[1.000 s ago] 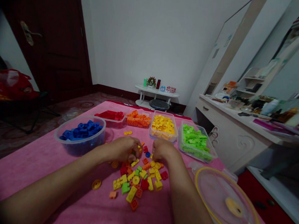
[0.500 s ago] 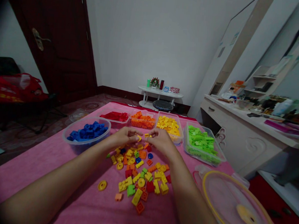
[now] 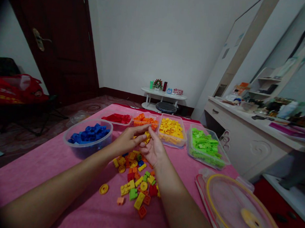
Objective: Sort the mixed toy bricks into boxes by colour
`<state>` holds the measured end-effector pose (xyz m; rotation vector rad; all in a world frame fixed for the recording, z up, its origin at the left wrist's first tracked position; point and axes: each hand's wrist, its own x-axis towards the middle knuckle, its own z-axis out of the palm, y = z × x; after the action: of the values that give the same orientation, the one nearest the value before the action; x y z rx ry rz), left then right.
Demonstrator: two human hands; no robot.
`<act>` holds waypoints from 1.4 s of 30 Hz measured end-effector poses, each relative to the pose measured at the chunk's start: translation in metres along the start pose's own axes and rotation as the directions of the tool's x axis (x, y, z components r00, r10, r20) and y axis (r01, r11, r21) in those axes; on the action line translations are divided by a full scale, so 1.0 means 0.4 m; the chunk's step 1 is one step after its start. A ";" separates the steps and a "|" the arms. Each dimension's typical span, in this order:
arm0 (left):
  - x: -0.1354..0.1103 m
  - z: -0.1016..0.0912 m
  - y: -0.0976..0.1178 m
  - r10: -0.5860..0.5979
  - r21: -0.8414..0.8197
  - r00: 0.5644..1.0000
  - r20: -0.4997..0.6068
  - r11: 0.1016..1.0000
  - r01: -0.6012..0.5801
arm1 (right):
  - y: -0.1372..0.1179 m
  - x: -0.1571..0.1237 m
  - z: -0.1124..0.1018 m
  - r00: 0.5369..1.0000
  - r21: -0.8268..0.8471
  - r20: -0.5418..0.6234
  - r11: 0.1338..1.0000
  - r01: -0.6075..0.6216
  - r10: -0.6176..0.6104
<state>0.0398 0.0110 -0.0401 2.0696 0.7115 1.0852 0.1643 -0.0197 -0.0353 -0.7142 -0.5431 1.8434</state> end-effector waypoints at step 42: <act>-0.019 -0.018 -0.063 -0.283 0.330 0.906 0.316 0.928 0.175 | -0.122 -0.003 -0.083 0.950 -0.980 0.196 -0.014 0.199 -0.241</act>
<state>0.0261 0.0232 -0.0605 2.2766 0.9456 0.4666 0.2200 -0.0018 -0.0267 -1.4620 -1.9598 0.7944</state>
